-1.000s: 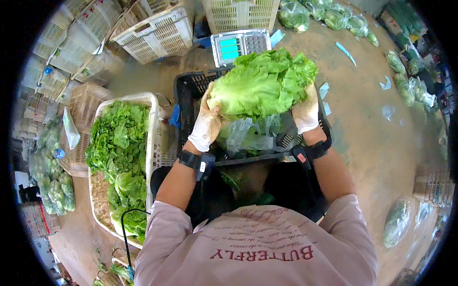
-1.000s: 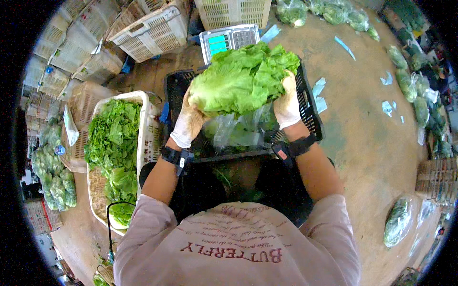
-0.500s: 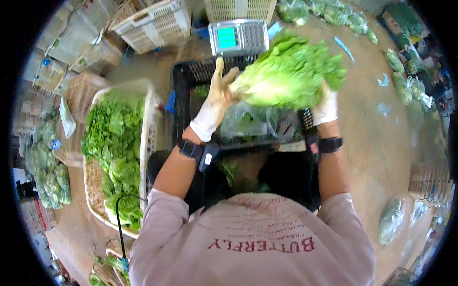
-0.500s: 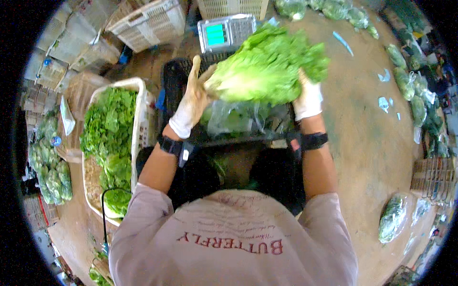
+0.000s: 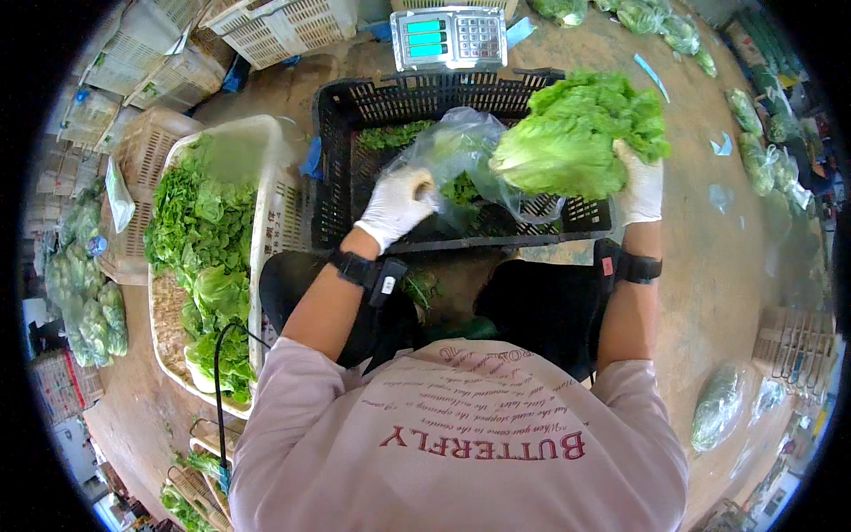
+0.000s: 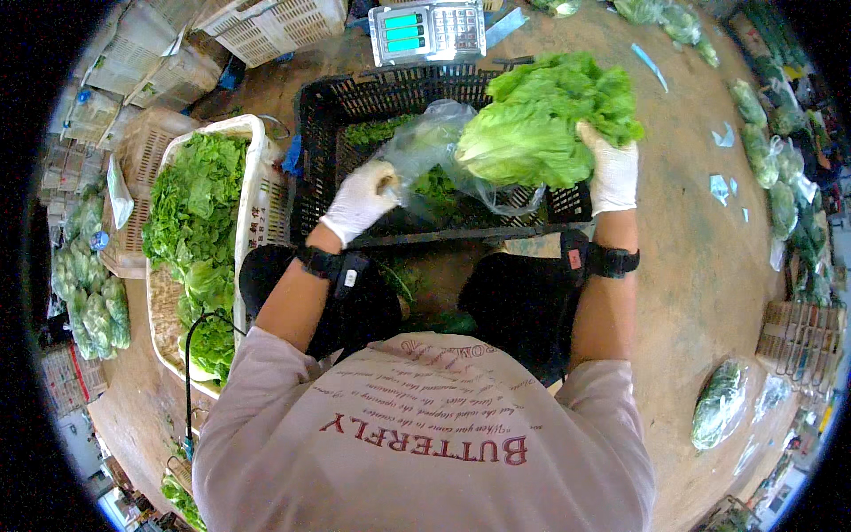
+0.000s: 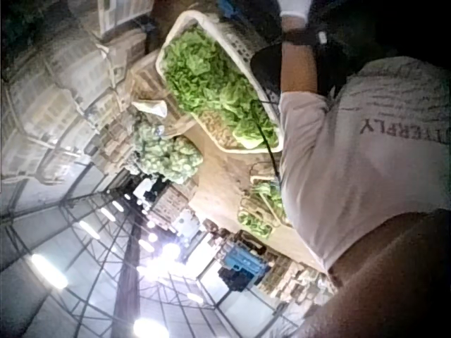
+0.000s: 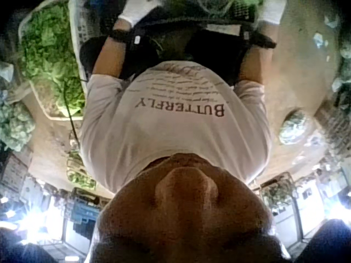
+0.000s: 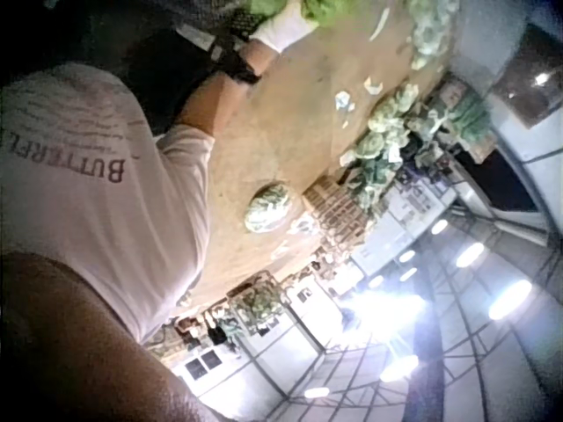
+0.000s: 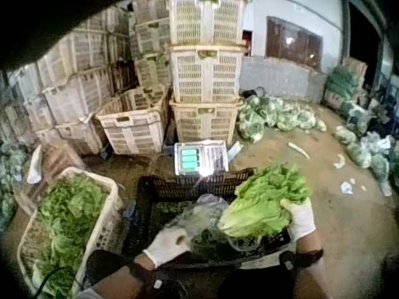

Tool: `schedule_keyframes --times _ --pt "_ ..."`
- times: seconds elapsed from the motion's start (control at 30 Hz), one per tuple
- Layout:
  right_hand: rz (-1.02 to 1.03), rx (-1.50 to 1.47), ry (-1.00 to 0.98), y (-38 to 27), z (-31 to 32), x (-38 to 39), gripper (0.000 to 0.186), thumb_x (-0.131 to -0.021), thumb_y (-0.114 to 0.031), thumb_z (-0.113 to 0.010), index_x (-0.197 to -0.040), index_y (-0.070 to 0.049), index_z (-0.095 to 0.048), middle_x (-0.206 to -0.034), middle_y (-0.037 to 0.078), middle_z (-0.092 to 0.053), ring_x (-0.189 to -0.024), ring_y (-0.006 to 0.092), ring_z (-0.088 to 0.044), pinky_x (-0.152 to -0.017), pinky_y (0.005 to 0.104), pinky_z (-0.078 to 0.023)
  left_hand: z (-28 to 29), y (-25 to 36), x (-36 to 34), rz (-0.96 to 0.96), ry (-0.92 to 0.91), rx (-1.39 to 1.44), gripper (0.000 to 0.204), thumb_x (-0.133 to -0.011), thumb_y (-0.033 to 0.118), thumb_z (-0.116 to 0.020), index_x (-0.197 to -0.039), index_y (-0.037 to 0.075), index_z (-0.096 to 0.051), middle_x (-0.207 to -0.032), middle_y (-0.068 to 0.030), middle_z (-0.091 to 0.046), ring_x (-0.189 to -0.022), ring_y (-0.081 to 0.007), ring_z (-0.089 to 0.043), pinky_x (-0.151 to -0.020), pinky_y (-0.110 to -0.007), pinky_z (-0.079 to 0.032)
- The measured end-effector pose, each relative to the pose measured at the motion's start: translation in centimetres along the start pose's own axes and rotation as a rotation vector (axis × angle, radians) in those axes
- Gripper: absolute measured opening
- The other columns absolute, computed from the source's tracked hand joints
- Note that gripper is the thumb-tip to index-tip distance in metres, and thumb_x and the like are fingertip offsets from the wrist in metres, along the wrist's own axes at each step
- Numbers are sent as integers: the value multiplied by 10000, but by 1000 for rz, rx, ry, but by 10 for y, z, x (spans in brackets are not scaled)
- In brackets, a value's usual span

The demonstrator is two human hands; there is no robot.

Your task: The person packs heads of lettuce into plastic bags and places them into a black crate. They repeatedly pick lettuce from a white bin, open a bag, insert the lettuce, and set the bag into the crate.

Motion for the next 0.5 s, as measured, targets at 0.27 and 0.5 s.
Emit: schedule_keyframes --times 0.27,0.5 --pt "-86 -11 -247 54 -79 23 483 -714 14 -731 -1149 -21 -524 -1060 56 -617 -933 152 -582 -840 285 -468 31 -3 27 -13 365 -337 172 -745 15 -590 -850 136 -654 -727 -102 -577 -687 -302 -576 -612 -368 -462" --pt "145 8 -83 84 -109 21 583 -574 14 -758 -1113 -29 -538 -1069 120 -569 -1007 244 -544 -869 330 -450 37 -12 26 -114 548 421 131 -833 11 -524 -926 49 -607 -952 -120 -643 -811 -247 -631 -770 -306 -495"
Point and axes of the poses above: each hand's wrist, its own x-axis away from the middle knuckle, its own z-axis out of the back of the hand, y = z × x, the point moved 5 cm from there along -x, towards the middle knuckle
